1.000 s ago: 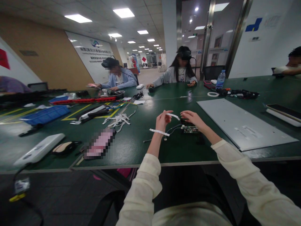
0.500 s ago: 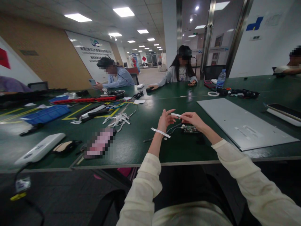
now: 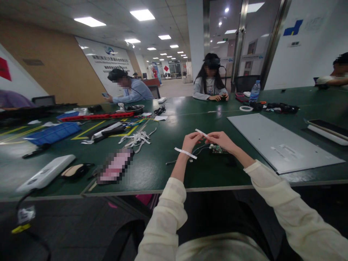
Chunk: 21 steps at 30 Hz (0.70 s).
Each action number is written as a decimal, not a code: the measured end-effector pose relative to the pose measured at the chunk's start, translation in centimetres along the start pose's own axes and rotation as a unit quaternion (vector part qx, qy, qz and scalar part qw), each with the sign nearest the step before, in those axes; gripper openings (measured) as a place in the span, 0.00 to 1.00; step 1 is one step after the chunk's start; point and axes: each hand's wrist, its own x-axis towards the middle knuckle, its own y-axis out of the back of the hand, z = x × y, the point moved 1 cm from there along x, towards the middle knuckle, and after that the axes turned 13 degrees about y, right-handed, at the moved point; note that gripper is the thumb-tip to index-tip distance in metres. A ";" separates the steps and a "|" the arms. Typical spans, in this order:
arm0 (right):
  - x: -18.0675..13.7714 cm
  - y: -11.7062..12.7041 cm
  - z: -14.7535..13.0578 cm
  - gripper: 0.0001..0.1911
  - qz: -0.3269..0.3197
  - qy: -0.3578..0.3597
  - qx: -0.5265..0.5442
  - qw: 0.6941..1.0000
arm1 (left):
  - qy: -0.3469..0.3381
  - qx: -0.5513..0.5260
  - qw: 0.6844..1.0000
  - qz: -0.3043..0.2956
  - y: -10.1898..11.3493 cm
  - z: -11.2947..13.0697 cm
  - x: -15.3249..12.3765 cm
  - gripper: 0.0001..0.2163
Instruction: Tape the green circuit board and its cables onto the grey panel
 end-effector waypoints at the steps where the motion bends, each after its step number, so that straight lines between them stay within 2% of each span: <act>1: 0.0 0.0 0.0 0.20 -0.009 -0.003 0.001 1.000 | -0.003 0.002 1.000 0.006 0.1 0.0 0.1 0.17; 5: -0.1 -0.1 0.0 0.21 -0.030 -0.023 0.033 0.999 | -0.019 0.009 0.999 0.027 0.3 -0.1 0.3 0.16; 10: -0.1 -0.4 -0.3 0.20 -0.018 -0.062 0.053 0.996 | -0.029 0.018 0.998 0.050 0.3 -0.1 0.5 0.14; 16: -0.3 -0.6 -0.8 0.18 -0.025 -0.126 0.135 0.982 | -0.026 0.009 0.998 0.058 0.6 -0.2 0.7 0.14; 21: -0.3 -0.7 -1.0 0.16 -0.015 -0.134 0.133 0.982 | -0.025 0.008 0.998 0.052 0.6 -0.3 0.7 0.14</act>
